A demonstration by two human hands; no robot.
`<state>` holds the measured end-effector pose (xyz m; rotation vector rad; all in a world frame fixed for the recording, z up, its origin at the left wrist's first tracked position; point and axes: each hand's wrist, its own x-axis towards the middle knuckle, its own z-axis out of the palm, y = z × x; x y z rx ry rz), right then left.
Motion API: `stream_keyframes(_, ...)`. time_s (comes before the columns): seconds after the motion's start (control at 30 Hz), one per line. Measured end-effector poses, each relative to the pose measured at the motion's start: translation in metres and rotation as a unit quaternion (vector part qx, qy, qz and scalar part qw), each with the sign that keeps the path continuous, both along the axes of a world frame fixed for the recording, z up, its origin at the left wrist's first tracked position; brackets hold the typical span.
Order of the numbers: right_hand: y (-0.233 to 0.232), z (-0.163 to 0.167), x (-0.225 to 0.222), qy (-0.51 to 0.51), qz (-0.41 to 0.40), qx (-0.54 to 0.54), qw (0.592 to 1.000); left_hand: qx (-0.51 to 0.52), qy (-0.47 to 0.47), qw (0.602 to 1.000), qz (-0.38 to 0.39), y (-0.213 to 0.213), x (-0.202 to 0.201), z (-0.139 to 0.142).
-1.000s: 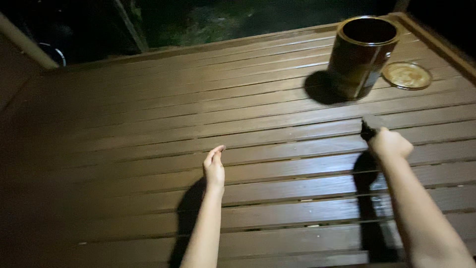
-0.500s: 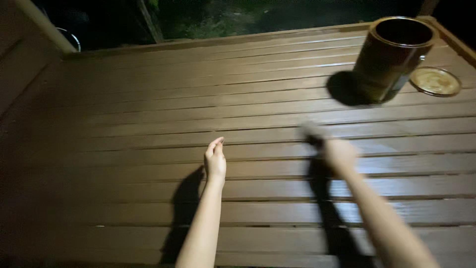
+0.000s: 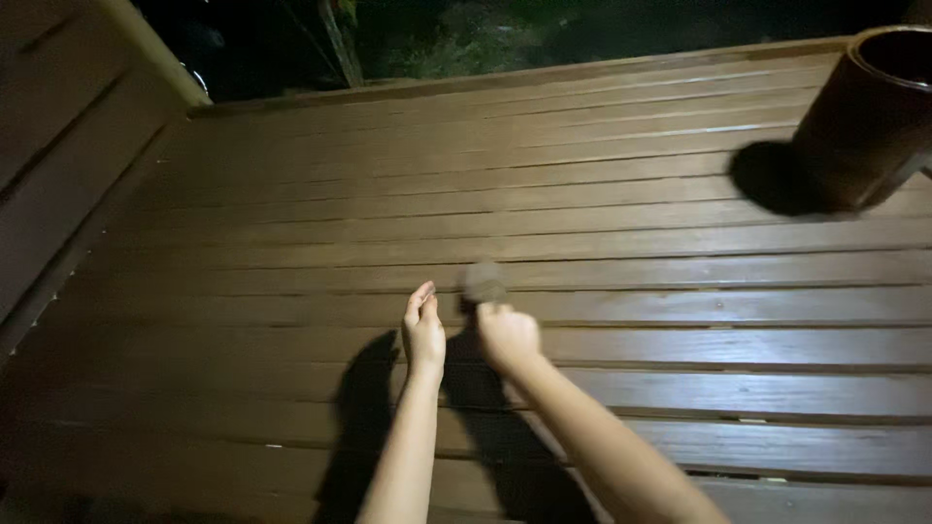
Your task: The person applies wood stain to a slatted wooden table, brushing the stain across the planks with a brush held in one hand while the other hand rests near the table edge. A can of stain and its lid sit on the table as the person works across different sections of the surface.
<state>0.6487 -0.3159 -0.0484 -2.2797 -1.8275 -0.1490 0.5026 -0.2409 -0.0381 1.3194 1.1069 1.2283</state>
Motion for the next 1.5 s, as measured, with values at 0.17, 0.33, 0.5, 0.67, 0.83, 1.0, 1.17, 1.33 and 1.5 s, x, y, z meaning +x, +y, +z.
stream_keyframes(0.17, -0.016, 0.005, 0.081, 0.064, -0.036, -0.123, 0.99, -0.034, -0.009, 0.999, -0.01, 0.006, -0.003, 0.005)
stream_keyframes(0.33, -0.129, 0.031, 0.286, 0.068, -0.333, -0.15, 0.928, -0.028, -0.009, 0.999, -0.024, 0.0, 0.005, 0.017)
stream_keyframes(0.5, -0.127, 0.04, 0.321, 0.034, -0.384, -0.105, 0.917, -0.04, 0.052, 0.998, -0.018, -0.004, 0.0, 0.02)
stream_keyframes(0.67, -0.018, 0.005, 0.169, -0.037, -0.181, -0.035, 0.982, -0.075, 0.033, 0.996, -0.032, -0.001, 0.001, 0.008)
stream_keyframes(0.83, 0.025, 0.018, 0.062, 0.028, -0.031, -0.046, 0.998, -0.017, -0.028, 0.998, -0.052, 0.008, 0.023, -0.005)
stream_keyframes(1.0, -0.04, 0.027, 0.196, 0.031, -0.118, -0.094, 0.988, -0.041, -0.037, 0.997, -0.058, 0.007, 0.046, -0.011)
stream_keyframes(1.17, -0.158, 0.014, 0.367, 0.044, -0.356, -0.123, 0.925, 0.036, -0.028, 0.996, -0.071, -0.008, 0.077, -0.016)
stream_keyframes(1.33, -0.238, 0.008, 0.467, 0.09, -0.463, -0.084, 0.878, -0.075, -0.02, 0.995, -0.067, -0.031, 0.111, -0.017)
stream_keyframes(1.5, -0.275, 0.027, 0.504, 0.297, -0.377, 0.061, 0.875, 0.002, -0.027, 0.997, -0.072, -0.046, 0.164, -0.01)
